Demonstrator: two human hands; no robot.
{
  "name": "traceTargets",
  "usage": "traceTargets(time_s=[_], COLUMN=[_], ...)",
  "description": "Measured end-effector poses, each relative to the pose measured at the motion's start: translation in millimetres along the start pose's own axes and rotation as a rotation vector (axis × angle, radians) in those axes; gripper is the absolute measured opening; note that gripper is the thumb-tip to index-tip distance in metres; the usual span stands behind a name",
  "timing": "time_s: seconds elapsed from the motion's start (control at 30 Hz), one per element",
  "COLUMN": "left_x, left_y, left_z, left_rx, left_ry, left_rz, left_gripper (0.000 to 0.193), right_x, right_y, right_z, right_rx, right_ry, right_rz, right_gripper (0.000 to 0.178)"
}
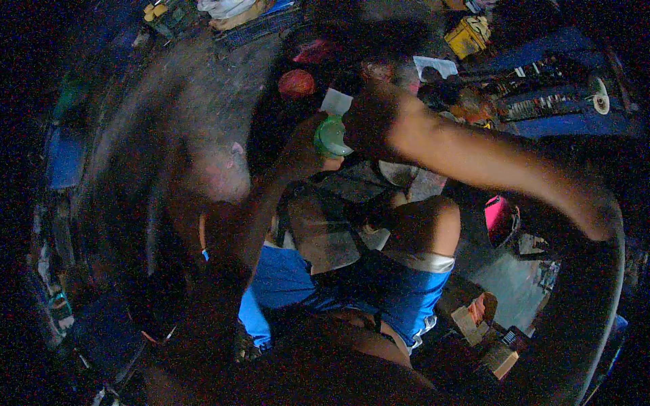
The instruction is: The person scoops green paint from a container into a small cup and mixes it with a stick. They then pour the mixed paint into a larger green bucket.
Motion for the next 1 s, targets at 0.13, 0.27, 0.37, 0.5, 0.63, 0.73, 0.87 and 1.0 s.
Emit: traceTargets(time_s=[0.13,0.27,0.37,0.5,0.63,0.73,0.87,1.0], left_x=[-10,-12,-8,-4,-6,-18,-3,-15], left_y=[-1,5,4,11,12,6,6,13], left_z=[-8,-14,-14,-13,-22,-27,-4,-17], left_rx=[0.043,0.072,0.094,0.051,0.006,-0.054,-0.005,0.023], left_ry=[-0.109,-0.052,0.029,0.046,0.056,-0.03,0.038,-0.032], left_rz=[0.028,-0.005,-0.039,-0.013,-0.083,-0.039,0.009,-0.052], left_gripper=[0.082,0.075,0.062,0.062,0.064,0.062,0.062,0.063], right_x=[15,18,16,12,21,26,9,37], right_y=[2,0,-1,-1,9,19,9,22], right_z=[3,-4,-3,-8,-6,-11,-15,-1], right_rx=[0.032,0.031,0.005,-0.038,-0.064,-0.102,-0.187,-0.192], right_ry=[-0.167,-0.202,-0.165,-0.11,-0.035,-0.015,0.144,0.096], right_rz=[-0.09,-0.123,-0.119,-0.121,-0.153,-0.216,-0.2,-0.297], right_gripper=[0.015,0.015,0.015,0.015,0.015,0.016,0.016,0.018])
Point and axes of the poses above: each hand's wrist, its own x-axis away from the middle knuckle, its own z-axis out of the back of the hand, y = z × x, the point moved 2 cm from there along -x, towards the middle knuckle, and after that the axes turned 15 degrees about -z, right-handed, at the moved point
